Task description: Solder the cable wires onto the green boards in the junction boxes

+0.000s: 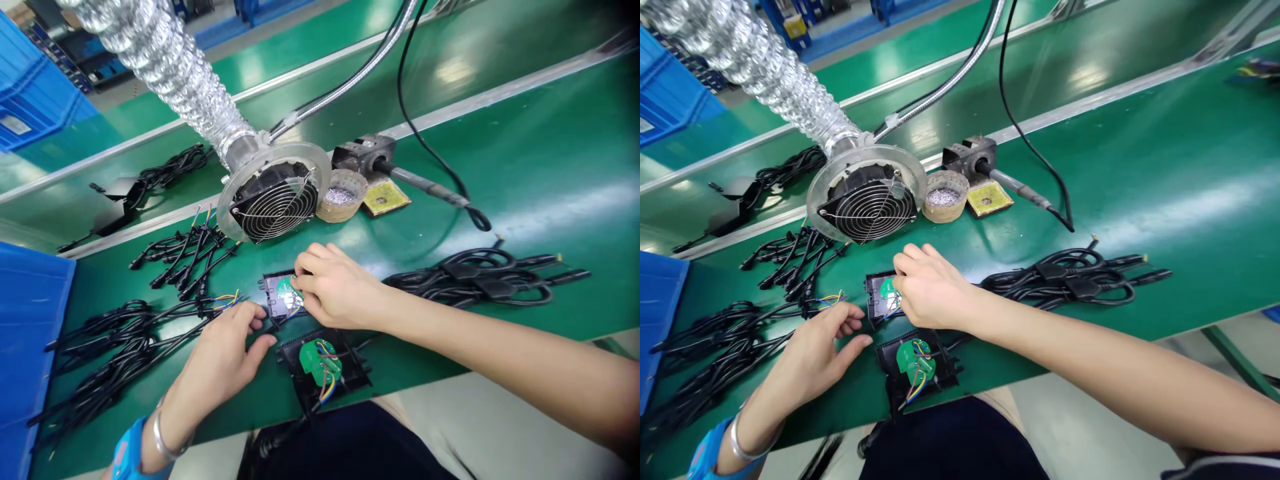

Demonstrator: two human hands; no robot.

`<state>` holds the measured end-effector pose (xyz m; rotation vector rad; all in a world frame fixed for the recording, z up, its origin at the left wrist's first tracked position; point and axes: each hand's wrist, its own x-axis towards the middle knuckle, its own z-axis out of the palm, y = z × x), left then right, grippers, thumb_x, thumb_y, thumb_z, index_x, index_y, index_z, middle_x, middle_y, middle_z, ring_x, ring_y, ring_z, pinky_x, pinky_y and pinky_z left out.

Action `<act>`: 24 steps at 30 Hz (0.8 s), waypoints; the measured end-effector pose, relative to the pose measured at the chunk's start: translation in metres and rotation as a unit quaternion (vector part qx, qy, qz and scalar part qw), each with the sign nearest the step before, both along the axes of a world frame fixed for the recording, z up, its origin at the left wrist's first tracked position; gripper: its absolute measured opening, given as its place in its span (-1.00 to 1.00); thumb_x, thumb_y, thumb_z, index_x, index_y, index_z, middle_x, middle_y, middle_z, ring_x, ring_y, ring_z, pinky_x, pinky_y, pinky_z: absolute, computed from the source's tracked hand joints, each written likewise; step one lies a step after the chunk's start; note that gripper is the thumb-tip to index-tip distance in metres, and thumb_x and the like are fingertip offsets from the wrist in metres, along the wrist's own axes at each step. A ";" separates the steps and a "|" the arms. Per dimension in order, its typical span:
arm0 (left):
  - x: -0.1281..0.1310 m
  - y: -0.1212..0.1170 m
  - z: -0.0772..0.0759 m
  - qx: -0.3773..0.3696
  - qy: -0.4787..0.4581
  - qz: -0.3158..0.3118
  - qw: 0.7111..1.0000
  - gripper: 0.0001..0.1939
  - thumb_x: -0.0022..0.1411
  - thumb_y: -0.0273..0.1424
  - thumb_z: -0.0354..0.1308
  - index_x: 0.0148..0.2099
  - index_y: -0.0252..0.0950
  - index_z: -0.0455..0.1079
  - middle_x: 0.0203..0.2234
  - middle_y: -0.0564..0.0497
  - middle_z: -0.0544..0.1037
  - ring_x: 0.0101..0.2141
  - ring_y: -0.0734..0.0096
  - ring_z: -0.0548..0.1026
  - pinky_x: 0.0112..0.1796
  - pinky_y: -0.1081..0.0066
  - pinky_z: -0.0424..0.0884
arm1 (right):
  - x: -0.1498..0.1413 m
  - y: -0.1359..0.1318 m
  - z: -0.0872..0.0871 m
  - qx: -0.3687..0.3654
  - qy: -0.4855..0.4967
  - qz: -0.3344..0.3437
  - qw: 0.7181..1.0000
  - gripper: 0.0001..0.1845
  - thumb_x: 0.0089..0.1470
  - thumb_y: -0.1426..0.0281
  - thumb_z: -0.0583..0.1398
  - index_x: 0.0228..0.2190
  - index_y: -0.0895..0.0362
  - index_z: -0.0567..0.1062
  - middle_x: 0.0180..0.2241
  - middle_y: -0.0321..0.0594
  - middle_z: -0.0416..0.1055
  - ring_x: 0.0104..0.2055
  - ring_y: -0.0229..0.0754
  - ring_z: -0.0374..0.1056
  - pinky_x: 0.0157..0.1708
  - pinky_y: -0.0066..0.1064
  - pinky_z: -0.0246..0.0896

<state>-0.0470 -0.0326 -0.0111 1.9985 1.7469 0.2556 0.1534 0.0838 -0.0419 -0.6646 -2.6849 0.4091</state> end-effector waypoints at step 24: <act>-0.014 0.033 -0.036 0.269 0.172 -0.077 0.945 -0.71 0.38 -0.44 -0.02 -0.36 -0.25 0.45 -0.53 0.05 0.42 -0.49 0.45 0.37 -0.48 0.43 0.23 | -0.032 -0.005 -0.012 -0.102 0.072 0.016 0.992 -0.84 0.15 0.54 0.18 -0.43 0.21 0.56 -0.35 -0.14 0.47 -0.25 -0.16 0.32 -0.21 -0.37 0.23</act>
